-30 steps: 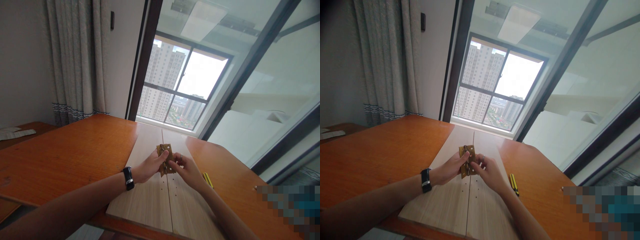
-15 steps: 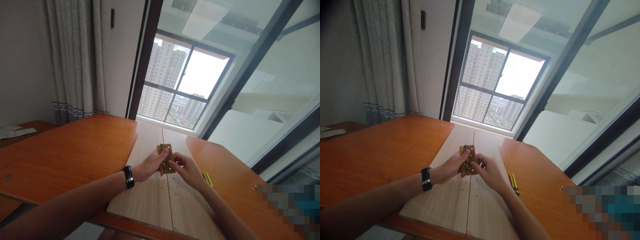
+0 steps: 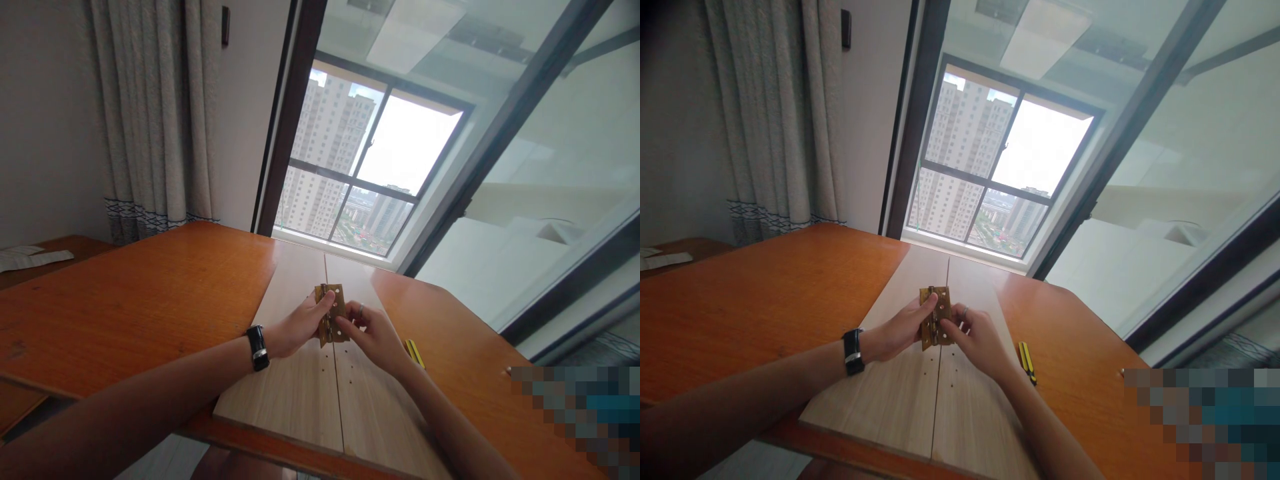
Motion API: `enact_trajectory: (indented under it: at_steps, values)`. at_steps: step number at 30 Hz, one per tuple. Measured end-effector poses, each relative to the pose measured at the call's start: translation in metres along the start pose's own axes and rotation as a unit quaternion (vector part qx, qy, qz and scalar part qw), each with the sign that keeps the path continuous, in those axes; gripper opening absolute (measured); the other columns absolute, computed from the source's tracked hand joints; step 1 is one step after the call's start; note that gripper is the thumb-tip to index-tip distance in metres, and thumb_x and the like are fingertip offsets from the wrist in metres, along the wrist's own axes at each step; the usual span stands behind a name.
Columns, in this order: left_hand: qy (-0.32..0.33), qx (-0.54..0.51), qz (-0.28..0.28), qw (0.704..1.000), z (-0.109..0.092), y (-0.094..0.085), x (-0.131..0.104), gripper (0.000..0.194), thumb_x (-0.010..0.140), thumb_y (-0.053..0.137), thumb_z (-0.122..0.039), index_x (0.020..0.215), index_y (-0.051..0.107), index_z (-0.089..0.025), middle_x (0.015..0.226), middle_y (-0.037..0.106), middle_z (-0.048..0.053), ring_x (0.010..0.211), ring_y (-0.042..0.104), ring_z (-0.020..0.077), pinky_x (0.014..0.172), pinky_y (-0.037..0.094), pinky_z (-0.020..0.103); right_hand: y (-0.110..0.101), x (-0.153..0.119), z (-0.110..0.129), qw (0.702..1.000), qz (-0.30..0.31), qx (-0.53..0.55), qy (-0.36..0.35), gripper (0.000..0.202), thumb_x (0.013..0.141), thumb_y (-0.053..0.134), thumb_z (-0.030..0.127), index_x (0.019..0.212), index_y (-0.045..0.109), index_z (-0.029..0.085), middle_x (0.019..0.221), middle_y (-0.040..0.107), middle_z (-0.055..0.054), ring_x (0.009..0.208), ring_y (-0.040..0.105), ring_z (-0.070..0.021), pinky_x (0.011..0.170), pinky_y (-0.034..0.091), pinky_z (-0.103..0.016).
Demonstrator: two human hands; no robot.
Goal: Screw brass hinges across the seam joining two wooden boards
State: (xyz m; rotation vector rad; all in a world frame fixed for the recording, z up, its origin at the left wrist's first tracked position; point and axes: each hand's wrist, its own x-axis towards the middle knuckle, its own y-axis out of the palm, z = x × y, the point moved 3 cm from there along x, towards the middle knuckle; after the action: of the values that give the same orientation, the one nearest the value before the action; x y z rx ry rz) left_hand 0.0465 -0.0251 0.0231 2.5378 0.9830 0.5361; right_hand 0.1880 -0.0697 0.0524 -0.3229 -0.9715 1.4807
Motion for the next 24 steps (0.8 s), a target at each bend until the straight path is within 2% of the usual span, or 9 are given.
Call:
enact_trajectory:
  at_steps: [5,9,16,24]
  values:
    - [0.003,-0.006,0.007,1.0,-0.0009,0.0016,-0.0021,0.066,0.081,0.064,-0.072,0.112,0.059,-0.014,0.107,0.069,0.013,0.09,0.07,0.021,0.082,0.055,0.034,0.0007,0.0,-0.0018,1.0,0.003,0.003,0.007,0.021,0.093,0.057,0.036,0.083,0.063,0.018,0.069,0.066,-0.001,0.062,0.058,-0.015,0.06,0.044,-0.027]
    - [-0.004,-0.005,-0.011,1.0,0.0,0.0,-0.0023,0.065,0.081,0.064,-0.072,0.113,0.057,-0.016,0.108,0.069,0.012,0.089,0.07,0.0202,0.081,0.056,0.033,0.0015,0.0,-0.0041,1.0,0.005,0.008,0.01,0.021,0.093,0.057,0.036,0.084,0.063,0.019,0.069,0.066,-0.001,0.062,0.058,-0.0149,0.06,0.044,-0.027]
    - [-0.012,-0.018,-0.015,1.0,0.0016,-0.001,-0.002,0.069,0.083,0.061,-0.072,0.122,0.051,-0.017,0.113,0.068,0.014,0.096,0.07,0.0231,0.091,0.055,0.043,0.0006,0.0005,-0.0011,1.0,-0.002,-0.01,0.0,0.022,0.093,0.057,0.036,0.082,0.063,0.018,0.067,0.065,0.0,0.061,0.058,-0.0146,0.059,0.044,-0.027]
    - [-0.013,-0.019,-0.008,1.0,0.0018,-0.0001,-0.0024,0.071,0.081,0.061,-0.074,0.12,0.051,-0.016,0.113,0.068,0.015,0.096,0.07,0.0244,0.088,0.056,0.042,0.0002,0.0002,-0.0011,1.0,-0.008,-0.014,-0.004,0.022,0.092,0.057,0.036,0.079,0.062,0.019,0.065,0.064,0.0,0.059,0.058,-0.0143,0.058,0.044,-0.026]
